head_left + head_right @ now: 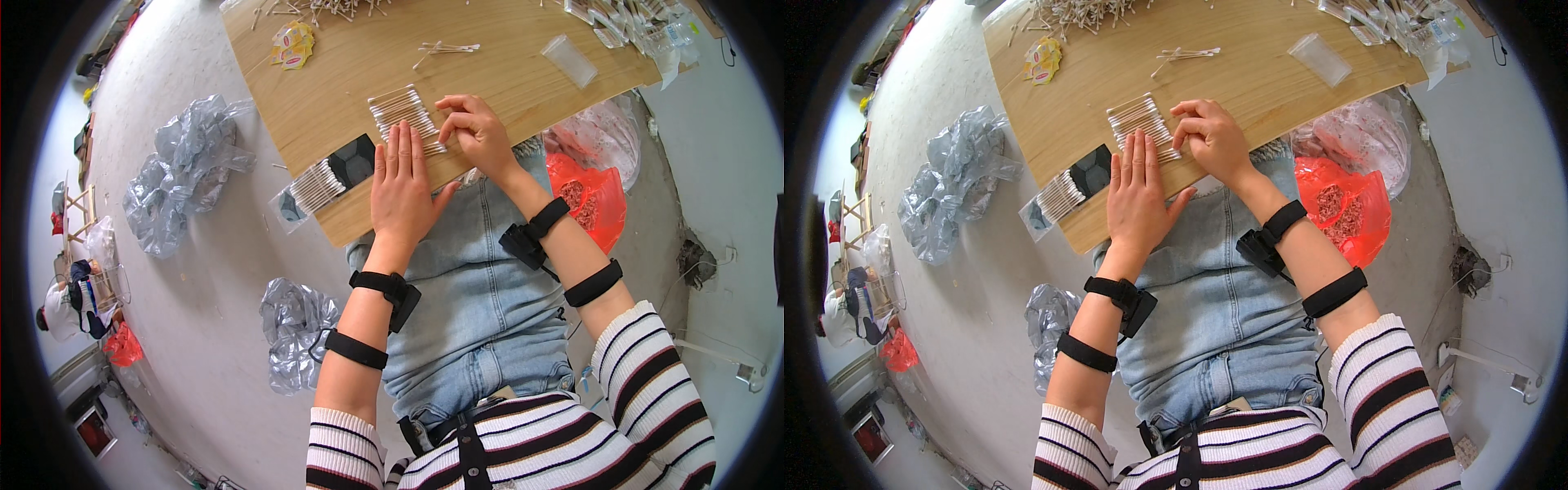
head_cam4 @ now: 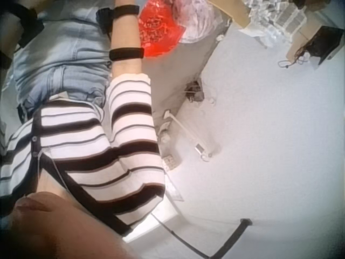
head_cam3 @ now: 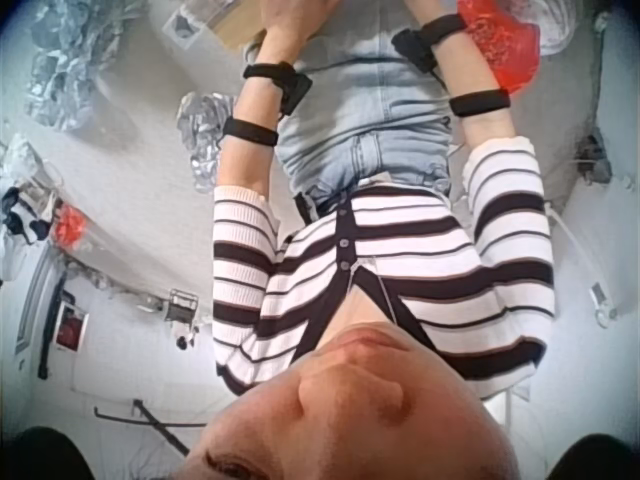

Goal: Counting and placing cotton swabs into small plastic bags and sealing them.

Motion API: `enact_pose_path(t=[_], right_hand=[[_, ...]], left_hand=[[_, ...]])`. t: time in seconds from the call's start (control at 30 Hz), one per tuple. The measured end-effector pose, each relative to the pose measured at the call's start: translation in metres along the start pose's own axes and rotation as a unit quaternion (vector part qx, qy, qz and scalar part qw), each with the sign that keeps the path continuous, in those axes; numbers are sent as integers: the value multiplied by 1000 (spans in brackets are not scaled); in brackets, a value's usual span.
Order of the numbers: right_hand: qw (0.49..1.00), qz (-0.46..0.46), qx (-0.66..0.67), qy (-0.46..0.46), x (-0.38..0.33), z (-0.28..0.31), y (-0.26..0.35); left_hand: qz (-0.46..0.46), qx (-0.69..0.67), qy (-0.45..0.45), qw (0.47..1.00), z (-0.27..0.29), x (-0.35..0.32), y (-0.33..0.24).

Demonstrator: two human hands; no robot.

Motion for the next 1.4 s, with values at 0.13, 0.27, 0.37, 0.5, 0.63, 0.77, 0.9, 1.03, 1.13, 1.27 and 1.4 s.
enact_pose_path(t=[0.13,0.27,0.37,0.5,0.63,0.77,0.9,1.03,1.13,1.27,1.4], right_hand=[[998,-57,35,-20,1,-1,2],[999,-34,2,-16,1,-1,1],[1000,-21,-14,-15,1,-2,0],[999,-25,-27,8,1,-1,2],[999,2,-38,3,1,1,1],[998,-55,13,-32,3,-3,5],[999,-27,-17,-23,3,-2,2],[999,-18,-31,-16,3,-3,3],[999,-14,-42,-9,4,-3,5],[997,13,-72,-7,9,-5,0],[998,13,-63,-4,17,-10,-2]], left_hand=[[2,-1,0,1000,0,0,0],[0,0,-4,1000,1,0,-1],[1,3,-3,1000,1,0,-1],[3,-1,-2,1000,1,0,0],[1,0,-1,1000,2,1,-1],[4,-1,1,1000,2,-1,0],[2,-2,0,1000,2,1,-1],[3,-3,0,1000,2,0,0],[3,-4,1,1000,2,0,1],[4,-4,7,1000,2,1,0],[3,-2,6,1000,2,1,-1]])
Point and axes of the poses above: each hand's wrist, its own x-axis towards the middle knuckle, its own z-axis out of the back of the hand, y = z × x, the point moved 1 cm from there along x, towards the middle knuckle, and after that the axes turned 3 degrees about -y, right-handed, at the moved point
